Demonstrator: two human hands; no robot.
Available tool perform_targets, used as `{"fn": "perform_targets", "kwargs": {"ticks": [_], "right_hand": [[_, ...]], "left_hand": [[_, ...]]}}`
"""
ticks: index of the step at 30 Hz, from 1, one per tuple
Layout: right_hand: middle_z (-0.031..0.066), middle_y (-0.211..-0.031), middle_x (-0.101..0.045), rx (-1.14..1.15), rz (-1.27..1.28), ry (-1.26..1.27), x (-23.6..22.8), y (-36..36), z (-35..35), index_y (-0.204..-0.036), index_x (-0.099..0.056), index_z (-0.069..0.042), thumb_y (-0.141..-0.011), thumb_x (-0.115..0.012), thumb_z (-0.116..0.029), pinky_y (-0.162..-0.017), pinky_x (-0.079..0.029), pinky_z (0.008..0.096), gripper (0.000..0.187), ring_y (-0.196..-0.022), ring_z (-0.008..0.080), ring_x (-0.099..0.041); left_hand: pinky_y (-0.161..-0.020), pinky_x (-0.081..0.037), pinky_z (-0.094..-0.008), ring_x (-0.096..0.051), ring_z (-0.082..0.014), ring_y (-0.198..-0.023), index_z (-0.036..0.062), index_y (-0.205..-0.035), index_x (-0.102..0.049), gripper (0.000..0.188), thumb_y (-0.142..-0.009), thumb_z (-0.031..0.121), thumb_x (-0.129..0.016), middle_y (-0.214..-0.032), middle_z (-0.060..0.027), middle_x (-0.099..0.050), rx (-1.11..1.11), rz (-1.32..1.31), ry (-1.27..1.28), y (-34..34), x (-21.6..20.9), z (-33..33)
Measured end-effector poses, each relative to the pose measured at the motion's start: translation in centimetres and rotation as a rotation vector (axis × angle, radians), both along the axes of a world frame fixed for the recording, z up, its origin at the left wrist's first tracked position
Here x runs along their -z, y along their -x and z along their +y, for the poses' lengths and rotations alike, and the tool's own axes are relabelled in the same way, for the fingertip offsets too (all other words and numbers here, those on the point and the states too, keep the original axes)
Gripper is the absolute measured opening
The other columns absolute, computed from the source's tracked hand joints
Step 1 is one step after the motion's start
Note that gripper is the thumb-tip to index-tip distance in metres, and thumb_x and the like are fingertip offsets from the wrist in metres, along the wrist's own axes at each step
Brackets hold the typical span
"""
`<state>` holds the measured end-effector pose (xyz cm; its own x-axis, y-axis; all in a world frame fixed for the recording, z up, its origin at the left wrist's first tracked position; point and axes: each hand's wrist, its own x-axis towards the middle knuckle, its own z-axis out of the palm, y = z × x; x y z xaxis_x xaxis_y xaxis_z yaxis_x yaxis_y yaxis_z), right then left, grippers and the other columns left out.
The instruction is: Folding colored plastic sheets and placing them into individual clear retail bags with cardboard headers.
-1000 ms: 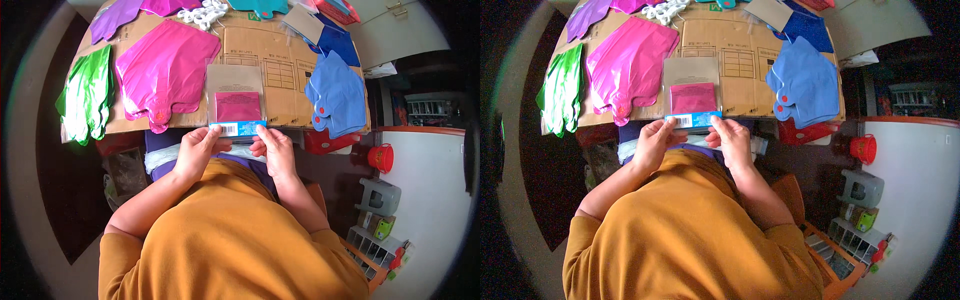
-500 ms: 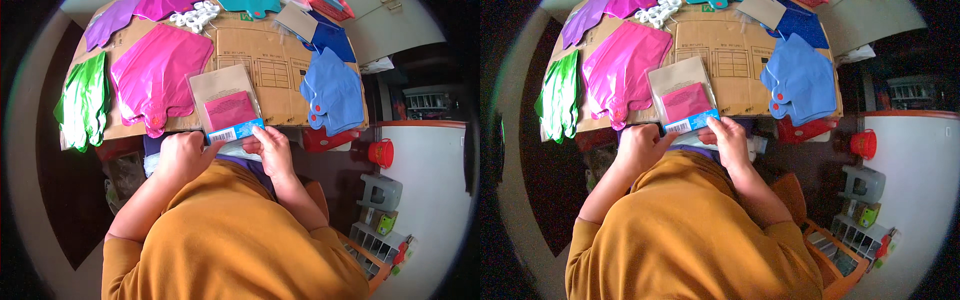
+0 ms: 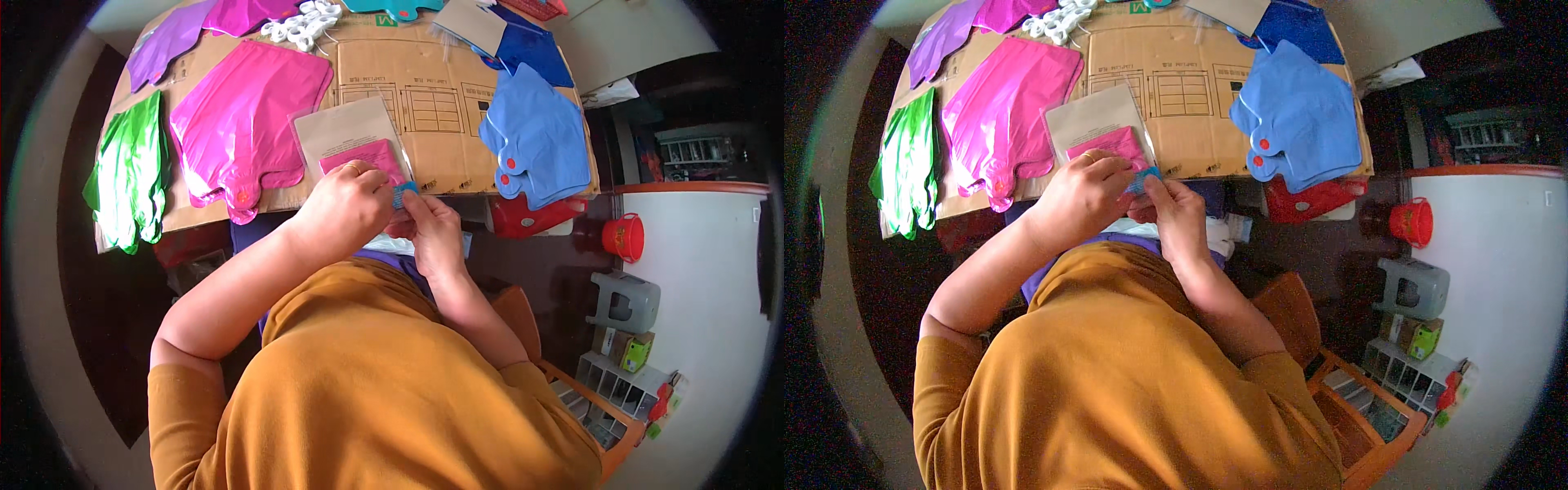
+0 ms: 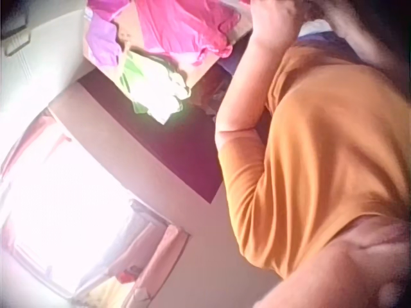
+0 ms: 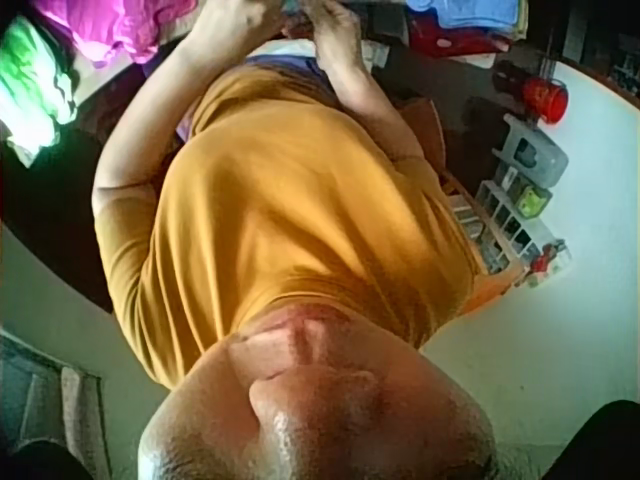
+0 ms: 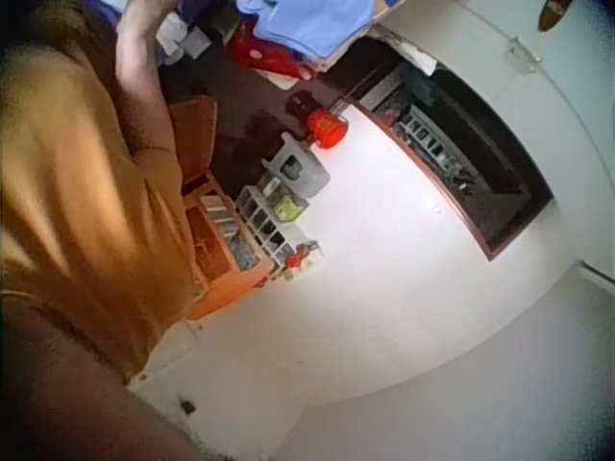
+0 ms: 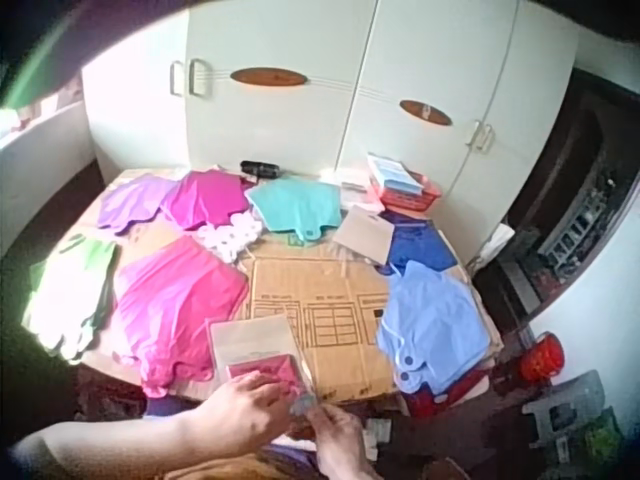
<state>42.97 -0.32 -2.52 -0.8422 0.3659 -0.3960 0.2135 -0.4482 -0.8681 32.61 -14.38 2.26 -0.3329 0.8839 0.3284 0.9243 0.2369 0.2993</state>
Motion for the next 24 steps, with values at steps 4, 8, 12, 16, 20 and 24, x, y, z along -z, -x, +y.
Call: {"fn": "perform_targets", "kwargs": {"ticks": [4, 8, 12, 16, 20, 24], "right_hand": [[0.0089, -0.07, -0.065, 0.015, 0.007, 0.036, -0.5, 0.0, -0.3, -0.082, -0.063, 0.001, -0.093, -0.058, -0.02, -0.055, -0.051, 0.026, 0.024, -0.057, 0.0138, -0.062], [0.0081, -0.069, -0.065, 0.019, 0.019, 0.023, -0.3, 0.0, -0.2, -0.082, -0.063, 0.001, -0.092, -0.058, -0.018, -0.055, -0.051, 0.0262, 0.022, -0.057, 0.0137, -0.062], [0.0076, -0.069, -0.065, 0.004, 0.028, -0.023, -0.5, 0.0, -0.2, -0.081, -0.064, 0.001, -0.092, -0.058, -0.016, -0.055, -0.051, 0.026, 0.021, -0.056, 0.0132, -0.061], [0.0074, -0.069, -0.064, 0.016, 0.009, 0.004, -1.0, -0.1, -0.5, -0.079, -0.063, 0.001, -0.092, -0.058, -0.015, -0.055, -0.051, 0.0258, 0.021, -0.057, 0.0122, -0.061], [0.0074, -0.072, -0.065, -0.044, 0.036, -0.032, 0.0, -0.2, 0.2, -0.081, -0.063, 0.001, -0.091, -0.058, -0.014, -0.057, -0.052, 0.026, 0.019, -0.06, 0.0129, -0.062], [0.0078, -0.073, -0.065, -0.049, 0.029, -0.015, -0.3, -0.2, 0.3, -0.082, -0.062, 0.0, -0.091, -0.059, -0.015, -0.06, -0.053, 0.0258, 0.018, -0.063, 0.0142, -0.064]], "left_hand": [[-0.079, -0.052, -0.0377, -0.061, -0.029, -0.09, 0.0006, -0.083, -0.063, 0.019, -0.069, 0.012, -0.066, -0.094, -0.0123, -0.062, 0.029, -0.002, 0.028, 0.2, -0.5, 0.1], [-0.074, -0.052, -0.037, -0.061, -0.0277, -0.084, 0.0009, -0.075, -0.059, 0.012, -0.069, 0.011, -0.063, -0.086, -0.0114, -0.059, 0.045, 0.077, 0.044, 0.2, 0.5, 0.4], [-0.072, -0.051, -0.0357, -0.061, -0.0272, -0.082, 0.0011, -0.078, -0.058, 0.014, -0.069, 0.011, -0.063, -0.082, -0.0109, -0.056, 0.024, 0.124, -0.026, 0.2, 1.1, 0.6], [-0.071, -0.051, -0.0361, -0.061, -0.0264, -0.081, 0.0019, -0.083, -0.057, 0.019, -0.069, 0.012, -0.065, -0.085, -0.0103, -0.057, -0.03, 0.108, -0.061, 0.0, 1.4, 0.5], [-0.07, -0.05, -0.0358, -0.06, -0.0254, -0.079, 0.002, -0.087, -0.059, 0.023, -0.069, 0.013, -0.066, -0.09, -0.01, -0.058, -0.024, 0.122, -0.142, 0.0, 1.5, 0.6], [-0.059, -0.046, -0.0342, -0.054, -0.022, -0.069, 0.0057, -0.074, -0.055, 0.018, -0.065, 0.019, -0.062, -0.077, -0.0069, -0.049, 0.008, 0.207, -0.247, 0.5, 1.6, 1.7]]}}
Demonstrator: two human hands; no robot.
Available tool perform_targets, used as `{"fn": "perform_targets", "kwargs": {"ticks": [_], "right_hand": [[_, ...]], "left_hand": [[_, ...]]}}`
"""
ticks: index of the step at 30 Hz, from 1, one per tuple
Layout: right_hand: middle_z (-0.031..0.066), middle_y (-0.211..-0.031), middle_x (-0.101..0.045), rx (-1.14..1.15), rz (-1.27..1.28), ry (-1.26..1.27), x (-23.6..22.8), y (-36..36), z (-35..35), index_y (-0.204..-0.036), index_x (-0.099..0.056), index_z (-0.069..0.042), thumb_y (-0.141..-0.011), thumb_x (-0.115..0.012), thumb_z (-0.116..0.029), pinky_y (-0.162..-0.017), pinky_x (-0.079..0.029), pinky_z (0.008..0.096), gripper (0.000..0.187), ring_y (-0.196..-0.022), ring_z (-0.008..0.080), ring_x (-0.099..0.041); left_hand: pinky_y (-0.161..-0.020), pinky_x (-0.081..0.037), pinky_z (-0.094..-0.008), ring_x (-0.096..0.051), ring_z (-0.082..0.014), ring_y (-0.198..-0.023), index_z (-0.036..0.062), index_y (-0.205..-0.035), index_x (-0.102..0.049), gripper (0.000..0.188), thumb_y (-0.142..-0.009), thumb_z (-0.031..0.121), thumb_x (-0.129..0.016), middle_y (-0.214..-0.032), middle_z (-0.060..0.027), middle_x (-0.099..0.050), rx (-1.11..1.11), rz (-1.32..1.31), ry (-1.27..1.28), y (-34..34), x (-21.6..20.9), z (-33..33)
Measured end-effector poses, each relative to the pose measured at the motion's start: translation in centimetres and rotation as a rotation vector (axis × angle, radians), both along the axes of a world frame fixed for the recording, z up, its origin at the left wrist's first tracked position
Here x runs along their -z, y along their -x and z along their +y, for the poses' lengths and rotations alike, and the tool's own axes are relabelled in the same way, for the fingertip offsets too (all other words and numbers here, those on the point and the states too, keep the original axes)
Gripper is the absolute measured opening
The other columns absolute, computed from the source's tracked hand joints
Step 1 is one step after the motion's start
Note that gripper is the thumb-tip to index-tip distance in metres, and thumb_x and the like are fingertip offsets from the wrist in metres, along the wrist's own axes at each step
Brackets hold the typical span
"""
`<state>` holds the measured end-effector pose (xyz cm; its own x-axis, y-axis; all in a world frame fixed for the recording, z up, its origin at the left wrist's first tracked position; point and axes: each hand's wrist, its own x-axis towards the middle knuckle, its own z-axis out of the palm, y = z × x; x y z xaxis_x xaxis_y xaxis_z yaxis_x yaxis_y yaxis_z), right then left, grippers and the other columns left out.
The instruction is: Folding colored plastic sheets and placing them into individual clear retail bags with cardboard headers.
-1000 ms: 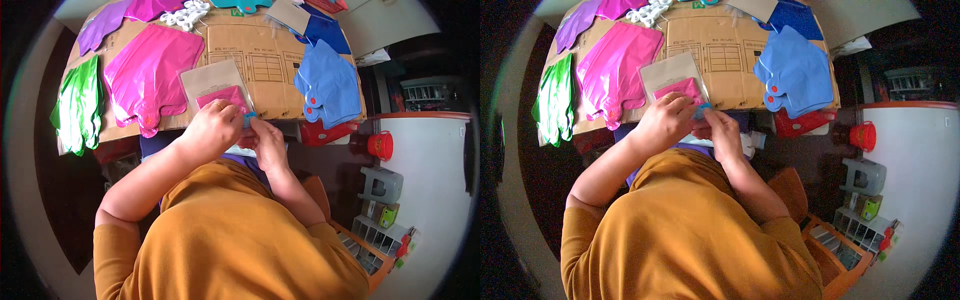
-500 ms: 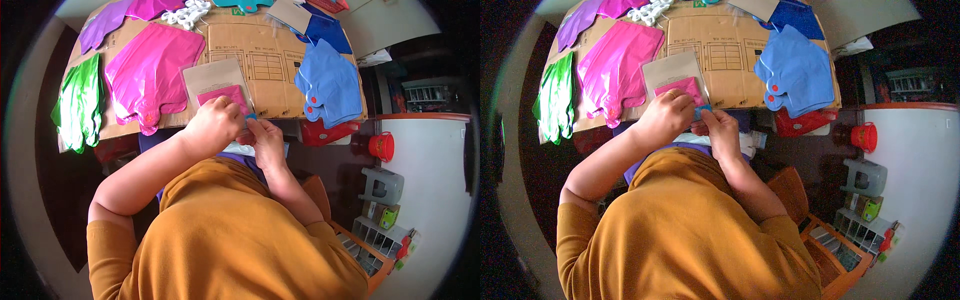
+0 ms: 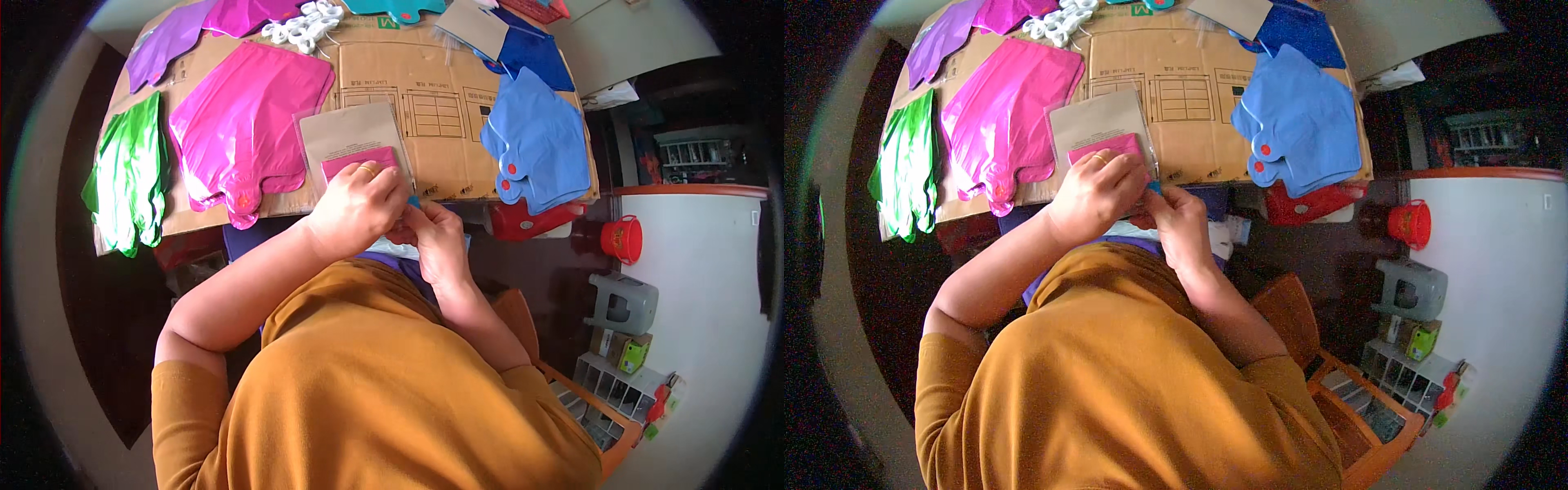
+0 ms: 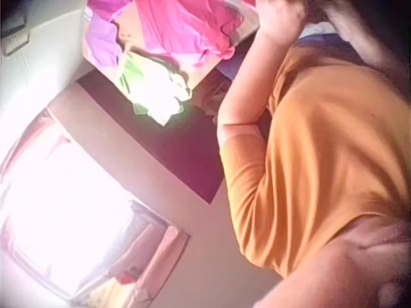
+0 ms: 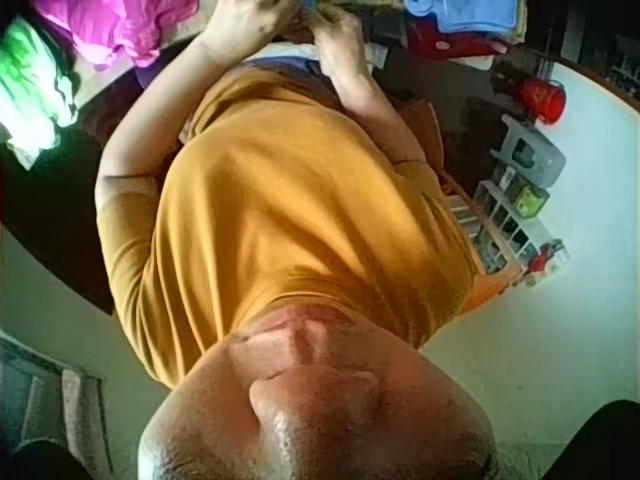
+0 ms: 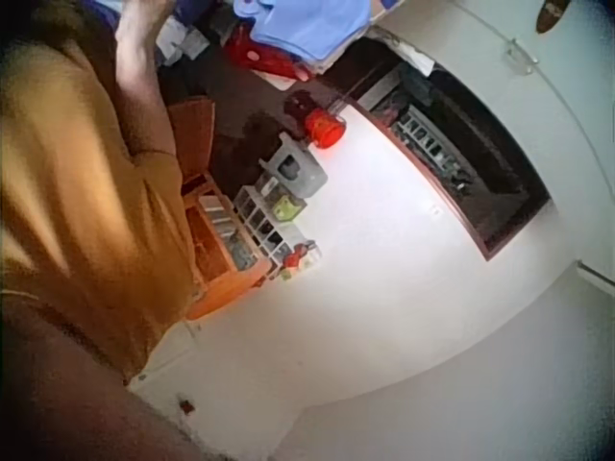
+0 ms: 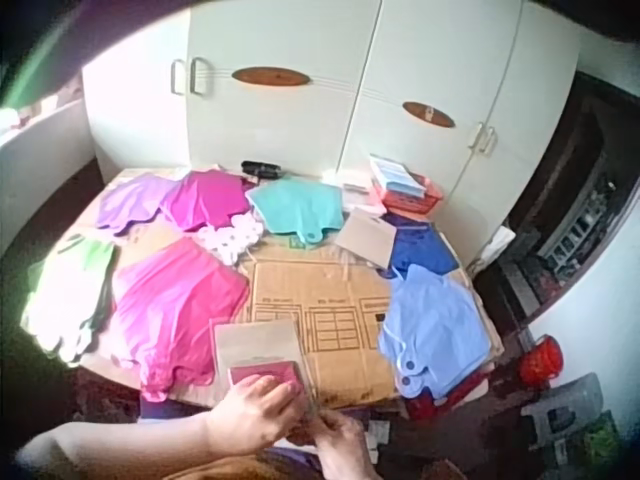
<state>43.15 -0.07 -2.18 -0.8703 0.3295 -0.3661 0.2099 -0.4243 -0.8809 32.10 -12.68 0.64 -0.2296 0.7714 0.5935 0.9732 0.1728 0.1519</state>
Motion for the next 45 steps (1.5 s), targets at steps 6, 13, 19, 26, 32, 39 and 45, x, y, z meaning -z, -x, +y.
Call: {"fn": "perform_targets", "kwargs": {"ticks": [6, 13, 19, 26, 32, 39, 45], "right_hand": [[0.0091, -0.073, -0.066, -0.01, -0.017, -0.035, -0.3, 0.2, -0.1, -0.08, -0.063, 0.001, -0.092, -0.06, -0.017, -0.057, -0.052, 0.0254, 0.022, -0.06, 0.0133, -0.063], [0.0092, -0.066, -0.064, -0.004, -0.084, -0.165, -0.9, 0.2, -0.3, -0.08, -0.063, 0.002, -0.093, -0.06, -0.029, -0.052, -0.051, 0.0258, 0.033, -0.056, 0.0135, -0.062], [0.0089, -0.065, -0.064, 0.099, -0.01, -0.139, 0.2, -0.5, -0.8, -0.078, -0.061, 0.002, -0.093, -0.06, -0.033, -0.05, -0.049, 0.025, 0.038, -0.054, 0.0133, -0.06], [0.0095, -0.069, -0.066, -0.01, 0.042, -0.041, 0.8, -2.0, -1.4, -0.079, -0.063, -0.002, -0.091, -0.063, -0.031, -0.057, -0.05, 0.0257, 0.031, -0.057, 0.0131, -0.06], [0.0092, -0.1, -0.066, -0.291, 0.067, 0.066, 0.5, -2.0, 0.0, -0.106, -0.06, -0.001, -0.091, -0.062, -0.013, -0.078, -0.055, 0.0325, 0.02, -0.084, 0.0163, -0.066], [0.0098, -0.095, -0.067, -0.176, -0.081, 0.21, -0.4, -1.3, 0.4, -0.102, -0.063, 0.0, -0.089, -0.064, -0.013, -0.077, -0.055, 0.0327, 0.018, -0.084, 0.0166, -0.066], [0.0109, -0.092, -0.068, -0.218, -0.126, 0.232, -1.3, -0.2, 1.1, -0.102, -0.062, 0.002, -0.089, -0.064, -0.013, -0.076, -0.055, 0.0321, 0.019, -0.078, 0.0177, -0.067]], "left_hand": [[-0.072, -0.05, -0.0362, -0.06, -0.0259, -0.082, 0.0015, -0.094, -0.062, 0.025, -0.071, 0.013, -0.064, -0.099, -0.0107, -0.059, 0.011, -0.167, 0.109, 0.0, 0.3, -0.4], [-0.078, -0.05, -0.0392, -0.059, -0.0301, -0.091, 0.0006, -0.104, -0.063, 0.039, -0.068, 0.009, -0.074, -0.107, -0.0139, -0.059, 0.019, -0.157, -0.097, 0.1, -0.3, -3.2], [-0.065, -0.048, -0.0301, -0.058, -0.0206, -0.075, 0.0001, -0.103, -0.056, 0.038, -0.072, 0.006, -0.078, -0.089, -0.0109, -0.06, -0.371, -0.766, -0.191, -6.0, 1.0, -8.6], [-0.071, -0.055, -0.0278, -0.064, -0.0144, -0.077, -0.0036, -0.105, -0.057, 0.021, -0.089, 0.008, -0.063, -0.091, -0.0094, -0.066, -0.189, -2.097, -0.423, -6.1, 1.1, -6.9], [-0.066, -0.053, -0.0254, -0.063, -0.0124, -0.072, -0.0009, -0.097, -0.063, 0.013, -0.091, 0.01, -0.062, -0.081, -0.0074, -0.066, -0.158, -2.135, -0.161, -4.1, 2.1, -7.5], [-0.048, -0.048, -0.0361, -0.06, -0.0281, -0.052, -0.0024, -0.083, -0.065, 0.024, -0.087, 0.022, -0.066, -0.06, -0.0194, -0.059, -0.275, -0.881, 0.59, -1.8, -2.1, -8.7], [-0.101, -0.038, -0.0451, -0.046, -0.0389, -0.121, -0.0033, -0.122, -0.052, 0.043, -0.086, 0.018, -0.061, -0.127, -0.0235, -0.051, -0.189, -0.298, 0.035, 2.2, -5.3, -2.9]]}}
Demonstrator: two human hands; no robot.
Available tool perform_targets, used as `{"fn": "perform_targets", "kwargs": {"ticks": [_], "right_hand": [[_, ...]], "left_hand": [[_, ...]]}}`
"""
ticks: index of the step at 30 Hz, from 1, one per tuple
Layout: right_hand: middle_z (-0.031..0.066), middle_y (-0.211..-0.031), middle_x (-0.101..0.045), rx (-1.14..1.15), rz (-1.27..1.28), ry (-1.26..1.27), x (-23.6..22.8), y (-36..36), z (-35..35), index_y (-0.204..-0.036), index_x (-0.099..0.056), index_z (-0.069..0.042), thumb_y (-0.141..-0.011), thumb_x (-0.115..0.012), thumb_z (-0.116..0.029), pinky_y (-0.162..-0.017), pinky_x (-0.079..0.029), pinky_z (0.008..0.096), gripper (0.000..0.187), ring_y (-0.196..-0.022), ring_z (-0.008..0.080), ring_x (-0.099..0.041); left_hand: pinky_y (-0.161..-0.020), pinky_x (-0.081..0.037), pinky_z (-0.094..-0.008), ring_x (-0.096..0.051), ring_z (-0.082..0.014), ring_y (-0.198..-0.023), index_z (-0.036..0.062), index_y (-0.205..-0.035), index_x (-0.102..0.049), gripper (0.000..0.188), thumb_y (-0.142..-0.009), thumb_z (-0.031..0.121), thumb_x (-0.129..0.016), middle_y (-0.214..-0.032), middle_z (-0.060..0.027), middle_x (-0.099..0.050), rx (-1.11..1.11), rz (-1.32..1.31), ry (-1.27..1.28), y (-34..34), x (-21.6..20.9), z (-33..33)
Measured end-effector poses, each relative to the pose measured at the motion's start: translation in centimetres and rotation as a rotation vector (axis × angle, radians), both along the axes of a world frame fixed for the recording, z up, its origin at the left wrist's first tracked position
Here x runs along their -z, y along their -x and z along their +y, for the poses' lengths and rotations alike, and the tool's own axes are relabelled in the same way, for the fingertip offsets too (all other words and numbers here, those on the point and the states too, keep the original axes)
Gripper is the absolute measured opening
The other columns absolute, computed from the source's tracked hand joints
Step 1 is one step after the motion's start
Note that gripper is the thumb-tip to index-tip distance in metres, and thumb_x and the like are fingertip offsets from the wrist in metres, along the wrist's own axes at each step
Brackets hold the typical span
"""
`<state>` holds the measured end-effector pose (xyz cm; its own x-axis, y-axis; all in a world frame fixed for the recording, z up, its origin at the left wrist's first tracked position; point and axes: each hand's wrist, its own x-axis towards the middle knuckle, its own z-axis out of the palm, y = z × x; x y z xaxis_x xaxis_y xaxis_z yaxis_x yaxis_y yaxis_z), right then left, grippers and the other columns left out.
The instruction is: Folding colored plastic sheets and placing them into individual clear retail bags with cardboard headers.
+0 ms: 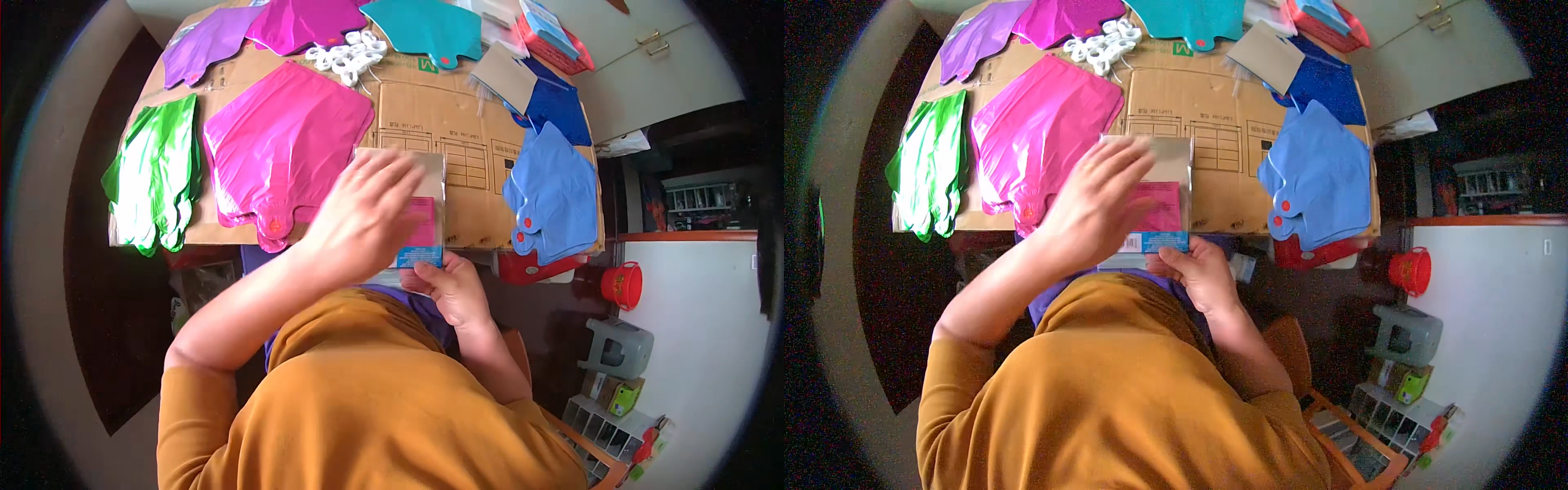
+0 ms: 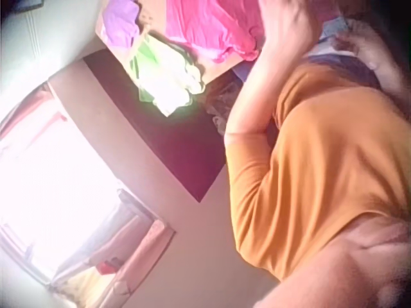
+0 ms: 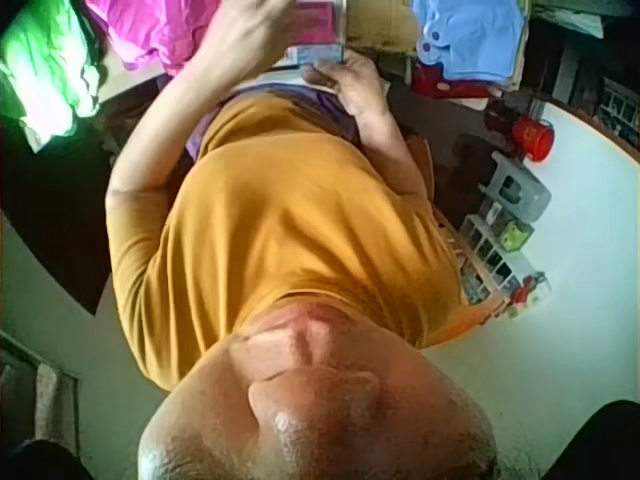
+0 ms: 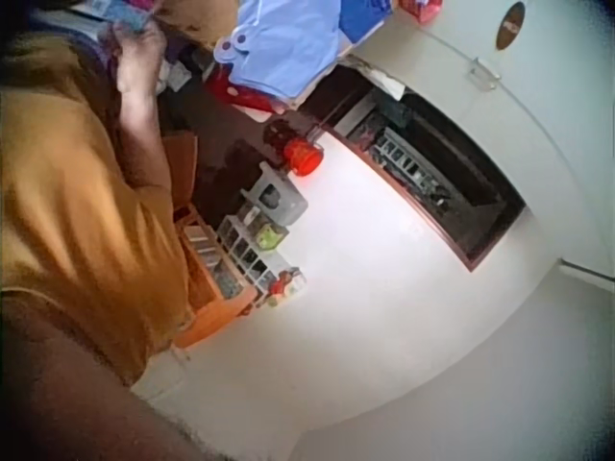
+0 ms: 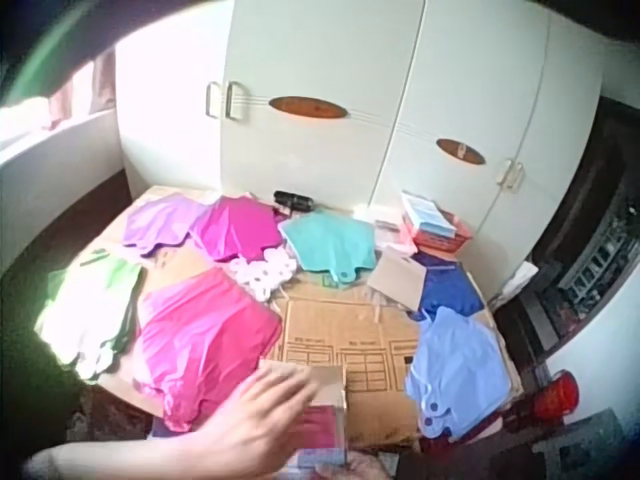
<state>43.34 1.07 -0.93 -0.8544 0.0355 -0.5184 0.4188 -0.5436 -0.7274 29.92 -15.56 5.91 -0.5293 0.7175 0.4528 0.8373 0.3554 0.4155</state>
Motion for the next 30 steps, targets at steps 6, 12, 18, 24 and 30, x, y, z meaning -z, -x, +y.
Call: {"fn": "perform_targets", "kwargs": {"ticks": [6, 12, 18, 24, 30], "right_hand": [[0.0114, -0.086, -0.068, 0.013, -0.047, 0.02, 0.7, -0.2, 0.1, -0.096, -0.063, 0.0, -0.09, -0.063, -0.016, -0.072, -0.055, 0.0288, 0.017, -0.075, 0.0173, -0.066], [0.0108, -0.078, -0.067, 0.092, 0.009, -0.134, 1.3, -0.9, -1.1, -0.089, -0.064, 0.0, -0.09, -0.065, -0.02, -0.064, -0.053, 0.0264, 0.019, -0.067, 0.0145, -0.063], [0.0067, -0.072, -0.065, 0.22, 0.088, -0.189, 1.7, -1.2, -2.4, -0.086, -0.063, -0.003, -0.089, -0.066, -0.021, -0.057, -0.049, 0.0247, 0.019, -0.06, 0.0112, -0.059], [0.0046, -0.072, -0.065, 0.222, 0.112, -0.243, 1.8, -1.1, -2.4, -0.086, -0.064, -0.004, -0.089, -0.067, -0.02, -0.056, -0.048, 0.0242, 0.017, -0.06, 0.0105, -0.058], [0.0043, -0.074, -0.065, 0.255, 0.125, -0.196, 2.6, -1.3, -1.9, -0.088, -0.064, -0.005, -0.088, -0.068, -0.02, -0.058, -0.048, 0.0254, 0.015, -0.062, 0.0108, -0.059]], "left_hand": [[-0.113, -0.019, -0.0456, -0.026, -0.0358, -0.138, -0.006, -0.139, -0.033, 0.077, -0.089, 0.05, -0.049, -0.146, -0.0234, -0.032, -0.125, 0.06, 0.289, 2.1, 6.1, 2.6], [-0.113, -0.02, -0.0483, -0.029, -0.0389, -0.136, -0.0045, -0.135, -0.039, 0.073, -0.082, 0.041, -0.061, -0.141, -0.0234, -0.036, -0.158, -0.013, 0.157, 1.8, 5.5, 2.4], [-0.109, -0.028, -0.0488, -0.034, -0.0394, -0.132, -0.0053, -0.127, -0.047, 0.066, -0.079, 0.035, -0.066, -0.136, -0.0227, -0.042, -0.141, 0.098, 0.105, 0.3, 4.2, 2.3], [-0.103, -0.035, -0.0462, -0.047, -0.0369, -0.12, -0.0055, -0.121, -0.051, 0.06, -0.077, 0.03, -0.07, -0.125, -0.021, -0.051, -0.042, -0.031, 0.043, 0.8, 4.9, 2.1], [-0.086, -0.047, -0.041, -0.059, -0.0336, -0.097, 0.0002, -0.101, -0.064, 0.028, -0.076, 0.012, -0.07, -0.102, -0.017, -0.062, -0.072, 0.075, -0.116, 4.7, 4.3, 1.2]]}}
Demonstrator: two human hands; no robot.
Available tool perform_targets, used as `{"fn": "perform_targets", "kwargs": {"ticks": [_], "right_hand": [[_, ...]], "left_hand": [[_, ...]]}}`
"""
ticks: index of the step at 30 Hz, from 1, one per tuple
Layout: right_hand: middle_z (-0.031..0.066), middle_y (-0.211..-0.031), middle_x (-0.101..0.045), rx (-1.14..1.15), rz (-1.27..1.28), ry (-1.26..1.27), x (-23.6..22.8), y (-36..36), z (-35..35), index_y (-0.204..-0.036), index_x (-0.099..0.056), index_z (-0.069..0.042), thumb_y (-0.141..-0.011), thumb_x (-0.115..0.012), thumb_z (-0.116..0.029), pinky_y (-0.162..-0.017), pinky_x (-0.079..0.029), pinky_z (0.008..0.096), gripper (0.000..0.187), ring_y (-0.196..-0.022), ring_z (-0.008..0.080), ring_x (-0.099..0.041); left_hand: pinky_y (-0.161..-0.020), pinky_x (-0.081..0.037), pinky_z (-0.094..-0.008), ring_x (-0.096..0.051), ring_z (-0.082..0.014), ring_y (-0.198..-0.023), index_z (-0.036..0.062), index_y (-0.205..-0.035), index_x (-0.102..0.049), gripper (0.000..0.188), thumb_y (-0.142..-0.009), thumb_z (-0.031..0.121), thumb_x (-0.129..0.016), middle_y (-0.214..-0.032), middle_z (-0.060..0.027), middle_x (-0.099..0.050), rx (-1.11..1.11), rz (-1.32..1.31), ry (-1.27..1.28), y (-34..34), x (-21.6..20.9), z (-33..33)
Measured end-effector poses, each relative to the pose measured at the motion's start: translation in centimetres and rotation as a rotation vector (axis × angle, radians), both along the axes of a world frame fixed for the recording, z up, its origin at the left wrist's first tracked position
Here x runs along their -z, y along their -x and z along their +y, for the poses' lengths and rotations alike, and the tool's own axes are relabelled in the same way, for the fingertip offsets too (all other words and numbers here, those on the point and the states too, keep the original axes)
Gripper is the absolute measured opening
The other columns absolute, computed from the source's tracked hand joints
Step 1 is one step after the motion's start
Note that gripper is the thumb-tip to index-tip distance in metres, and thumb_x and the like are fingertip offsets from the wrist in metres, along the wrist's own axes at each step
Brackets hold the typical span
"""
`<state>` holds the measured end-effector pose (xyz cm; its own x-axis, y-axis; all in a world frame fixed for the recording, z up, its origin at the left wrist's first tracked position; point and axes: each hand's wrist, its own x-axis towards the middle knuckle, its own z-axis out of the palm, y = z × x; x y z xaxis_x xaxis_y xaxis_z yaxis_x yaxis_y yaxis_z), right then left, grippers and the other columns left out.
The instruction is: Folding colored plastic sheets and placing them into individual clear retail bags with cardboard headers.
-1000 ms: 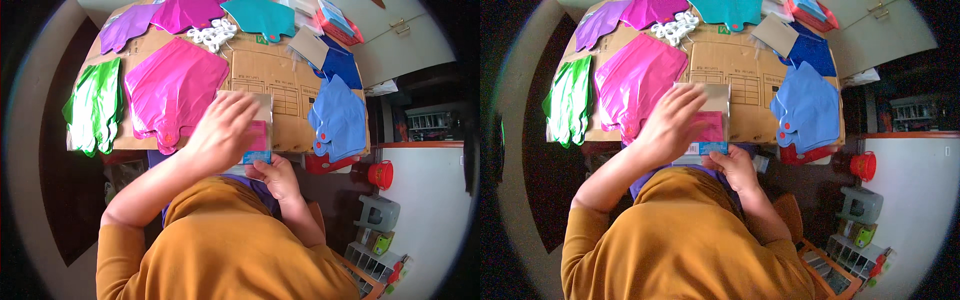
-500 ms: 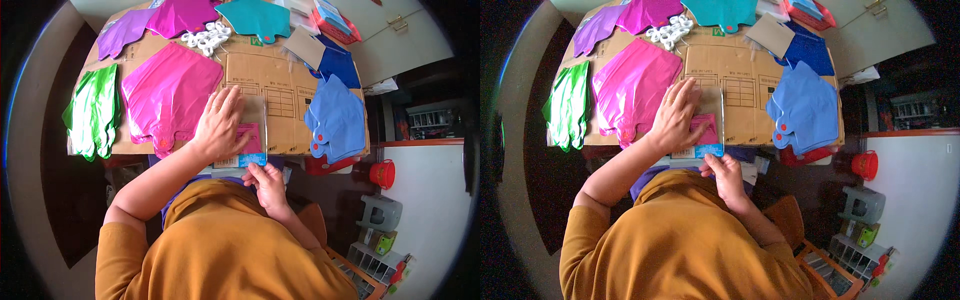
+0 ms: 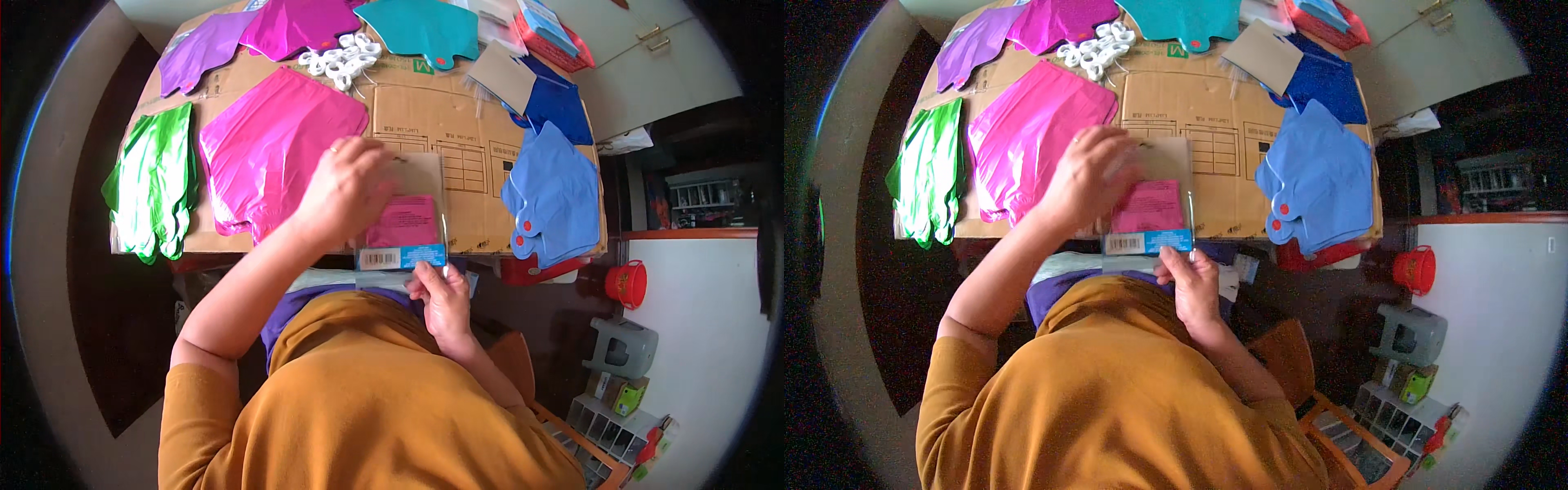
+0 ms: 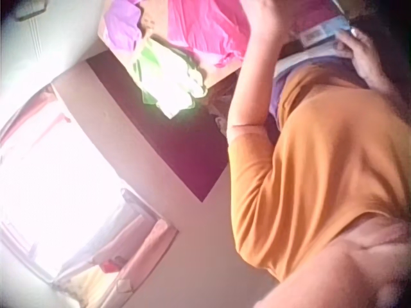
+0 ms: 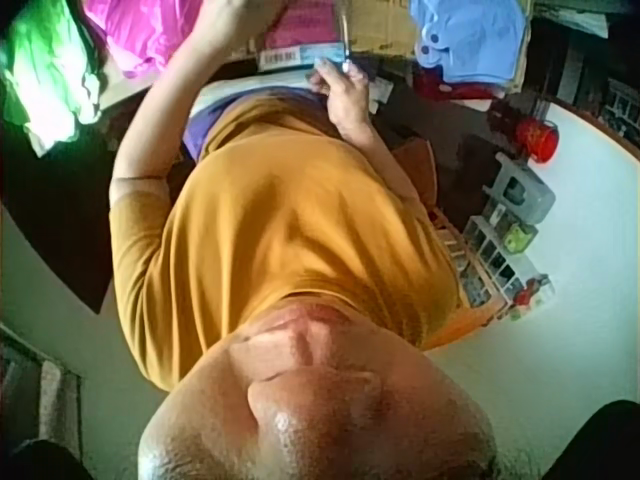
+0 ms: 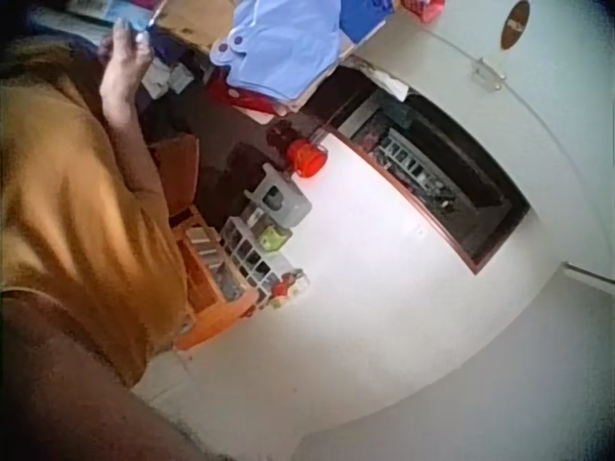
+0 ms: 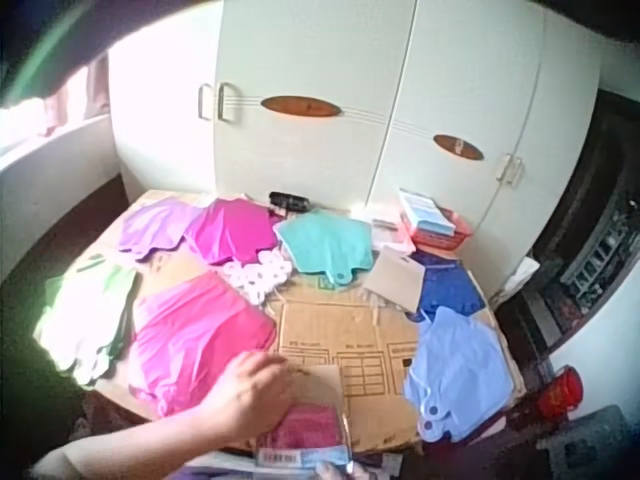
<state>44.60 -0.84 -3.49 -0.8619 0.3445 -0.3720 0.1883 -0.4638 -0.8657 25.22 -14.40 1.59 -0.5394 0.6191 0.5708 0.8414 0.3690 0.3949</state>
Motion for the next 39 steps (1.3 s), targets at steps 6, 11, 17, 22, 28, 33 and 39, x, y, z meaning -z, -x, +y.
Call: {"fn": "perform_targets", "kwargs": {"ticks": [6, 11, 17, 22, 28, 33, 39], "right_hand": [[0.0058, -0.08, -0.066, -0.024, 0.088, 0.023, 0.0, 0.6, 1.0, -0.093, -0.064, -0.004, -0.09, -0.064, -0.017, -0.07, -0.051, 0.0284, 0.013, -0.07, 0.0133, -0.062], [0.0077, -0.096, -0.066, -0.075, 0.094, 0.253, -0.6, 0.4, 0.7, -0.102, -0.062, -0.002, -0.089, -0.063, -0.009, -0.078, -0.052, 0.0327, 0.014, -0.088, 0.0164, -0.064], [0.0094, -0.105, -0.065, -0.097, 0.068, 0.425, 0.0, 0.4, 1.0, -0.109, -0.059, -0.004, -0.087, -0.061, -0.005, -0.089, -0.049, 0.0384, 0.022, -0.093, 0.0211, -0.063], [0.0104, -0.109, -0.064, -0.067, 0.063, 0.544, -1.7, 0.1, 0.2, -0.113, -0.059, -0.006, -0.087, -0.058, -0.007, -0.096, -0.046, 0.045, 0.026, -0.105, 0.0248, -0.06], [0.0114, -0.11, -0.065, -0.123, 0.242, 0.518, -1.7, 0.1, 0.3, -0.104, -0.065, -0.004, -0.089, -0.059, -0.006, -0.093, -0.048, 0.044, 0.016, -0.104, 0.0234, -0.061], [0.0115, -0.106, -0.066, -0.068, 0.136, 0.417, -1.8, 0.4, 0.2, -0.1, -0.065, -0.003, -0.09, -0.06, -0.008, -0.09, -0.051, 0.0382, 0.013, -0.096, 0.0223, -0.064], [0.0112, -0.096, -0.068, -0.026, 0.11, 0.36, -0.1, 0.2, 0.1, -0.095, -0.066, -0.003, -0.089, -0.062, -0.009, -0.083, -0.053, 0.0363, 0.009, -0.086, 0.0196, -0.066]], "left_hand": [[-0.071, -0.052, -0.0336, -0.066, -0.0195, -0.078, -0.002, -0.109, -0.063, 0.037, -0.085, 0.025, -0.066, -0.087, -0.0142, -0.069, -0.095, -0.715, 0.31, 4.5, -3.1, 0.3], [-0.065, -0.048, -0.0268, -0.058, -0.0074, -0.071, -0.0016, -0.102, -0.066, 0.028, -0.088, 0.022, -0.064, -0.079, -0.0026, -0.067, 0.119, -0.988, 0.36, 6.5, -4.0, 0.2], [-0.068, -0.047, -0.0226, -0.057, -0.0063, -0.074, -0.0017, -0.1, -0.065, 0.022, -0.091, 0.018, -0.062, -0.082, 0.0007, -0.065, 0.101, -1.135, 0.211, 6.1, -2.6, 0.6], [-0.057, -0.042, -0.0222, -0.051, -0.0043, -0.066, -0.001, -0.1, -0.067, 0.022, -0.089, 0.018, -0.064, -0.078, 0.0011, -0.063, 0.187, -1.167, -0.016, 5.9, -0.1, 0.6], [-0.055, -0.041, -0.0216, -0.051, -0.0043, -0.066, -0.0013, -0.101, -0.066, 0.023, -0.089, 0.018, -0.064, -0.078, 0.0001, -0.063, 0.196, -1.177, -0.016, 6.5, 0.9, 0.7], [-0.06, -0.046, -0.0211, -0.058, -0.0081, -0.073, -0.0007, -0.116, -0.06, 0.031, -0.089, 0.014, -0.062, -0.09, -0.0041, -0.065, 0.169, -1.291, -0.062, 5.7, -0.5, 0.9], [-0.074, -0.055, -0.0281, -0.065, -0.0149, -0.089, -0.0012, -0.129, -0.048, 0.043, -0.089, 0.008, -0.059, -0.107, -0.0092, -0.063, 0.329, -1.711, -0.312, 5.8, 0.4, 0.2]]}}
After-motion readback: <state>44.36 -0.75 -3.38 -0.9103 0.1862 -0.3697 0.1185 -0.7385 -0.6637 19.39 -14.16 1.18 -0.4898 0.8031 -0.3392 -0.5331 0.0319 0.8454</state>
